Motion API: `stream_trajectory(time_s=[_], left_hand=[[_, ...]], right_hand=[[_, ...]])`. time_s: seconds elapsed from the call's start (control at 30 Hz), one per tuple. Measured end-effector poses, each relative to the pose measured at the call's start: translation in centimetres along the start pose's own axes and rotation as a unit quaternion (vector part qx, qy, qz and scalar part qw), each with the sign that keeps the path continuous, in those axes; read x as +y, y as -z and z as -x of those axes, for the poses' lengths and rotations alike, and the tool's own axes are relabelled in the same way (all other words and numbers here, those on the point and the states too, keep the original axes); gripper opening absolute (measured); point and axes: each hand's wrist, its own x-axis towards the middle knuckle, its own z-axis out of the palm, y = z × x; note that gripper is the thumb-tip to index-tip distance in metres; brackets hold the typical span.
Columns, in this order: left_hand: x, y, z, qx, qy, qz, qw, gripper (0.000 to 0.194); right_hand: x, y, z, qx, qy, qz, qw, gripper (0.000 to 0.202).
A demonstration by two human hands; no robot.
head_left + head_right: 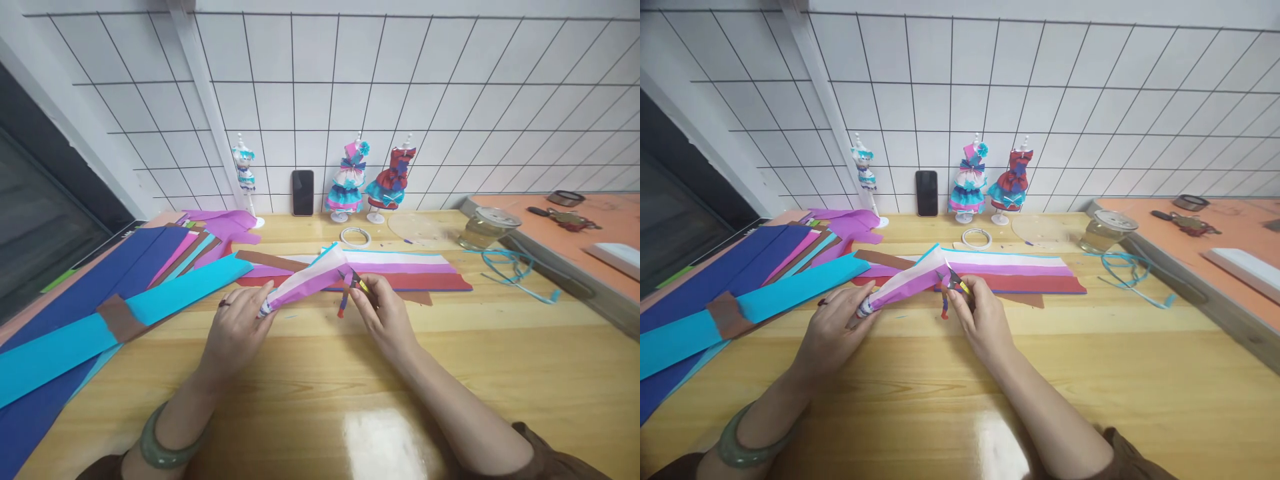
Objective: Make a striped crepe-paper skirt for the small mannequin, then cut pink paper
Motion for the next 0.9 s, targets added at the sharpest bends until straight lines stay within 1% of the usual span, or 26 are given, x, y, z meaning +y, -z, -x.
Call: stream_trajectory(time_s=[0.33,0.5,0.73,0.9], left_hand=[[0.19,0.05,-0.03,0.001,0.000,-0.002,1.000,0.043],[0.09,0.03,0.02,0.005,0.012,0.017,1.000,0.042],[0.04,0.11,-0.01,-0.005,0.007,0.013,1.000,0.043],[0.03,0.13,-0.08,-0.001,-0.001,0.002,1.000,0.043]], right_hand=[[-0.24,-0.05,0.01,-0.009,-0.002,-0.003,1.000,0.024],[-0.06,0.02,-0.03,0.000,0.005,0.013,1.000,0.024],[-0.11,0.05,-0.01,-0.011,0.002,0.017,1.000,0.026],[-0.07,-0.03,-0.05,-0.002,-0.004,-0.018,1.000,0.025]])
